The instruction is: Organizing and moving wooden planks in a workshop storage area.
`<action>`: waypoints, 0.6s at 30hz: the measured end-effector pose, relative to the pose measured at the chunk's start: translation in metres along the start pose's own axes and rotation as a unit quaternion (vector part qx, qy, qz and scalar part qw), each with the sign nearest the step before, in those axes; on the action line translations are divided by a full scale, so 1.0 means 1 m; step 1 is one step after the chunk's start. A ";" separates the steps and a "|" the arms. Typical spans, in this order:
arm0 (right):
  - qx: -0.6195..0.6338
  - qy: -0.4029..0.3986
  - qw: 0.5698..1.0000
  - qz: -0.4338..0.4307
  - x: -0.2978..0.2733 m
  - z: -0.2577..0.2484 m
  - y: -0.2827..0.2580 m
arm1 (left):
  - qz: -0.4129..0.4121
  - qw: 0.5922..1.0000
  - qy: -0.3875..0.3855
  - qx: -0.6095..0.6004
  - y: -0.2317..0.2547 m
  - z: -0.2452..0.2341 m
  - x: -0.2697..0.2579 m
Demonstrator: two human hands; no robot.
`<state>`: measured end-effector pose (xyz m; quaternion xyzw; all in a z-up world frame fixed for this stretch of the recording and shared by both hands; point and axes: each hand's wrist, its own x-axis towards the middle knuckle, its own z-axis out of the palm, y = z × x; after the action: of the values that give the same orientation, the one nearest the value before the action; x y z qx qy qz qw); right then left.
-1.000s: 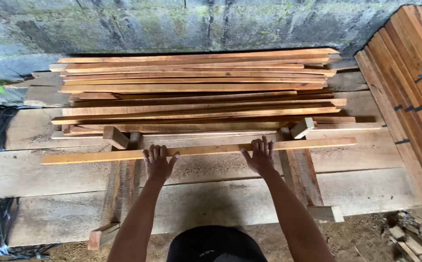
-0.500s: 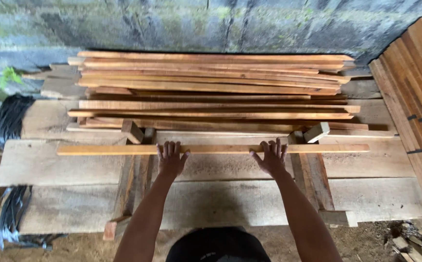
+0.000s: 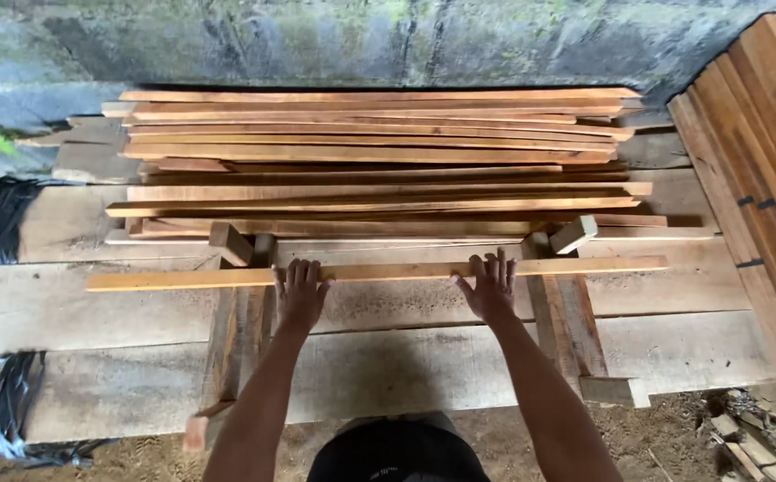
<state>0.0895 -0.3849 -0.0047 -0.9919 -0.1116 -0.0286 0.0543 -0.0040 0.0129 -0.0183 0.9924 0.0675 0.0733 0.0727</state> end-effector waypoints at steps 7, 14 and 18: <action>0.020 -0.128 0.991 0.036 0.006 -0.019 -0.003 | -0.016 0.999 -0.045 -0.007 -0.003 0.005 0.007; 0.020 -0.109 0.993 0.028 0.001 -0.012 -0.002 | -0.043 0.993 -0.111 -0.016 -0.005 0.013 0.007; 0.038 -0.122 0.991 0.034 0.002 -0.018 -0.003 | -0.049 0.989 -0.137 -0.006 0.003 -0.005 0.006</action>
<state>0.0899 -0.3835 0.0137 -0.9884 -0.0847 0.0984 0.0784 0.0011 0.0113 -0.0118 0.9880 0.1055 -0.0661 0.0910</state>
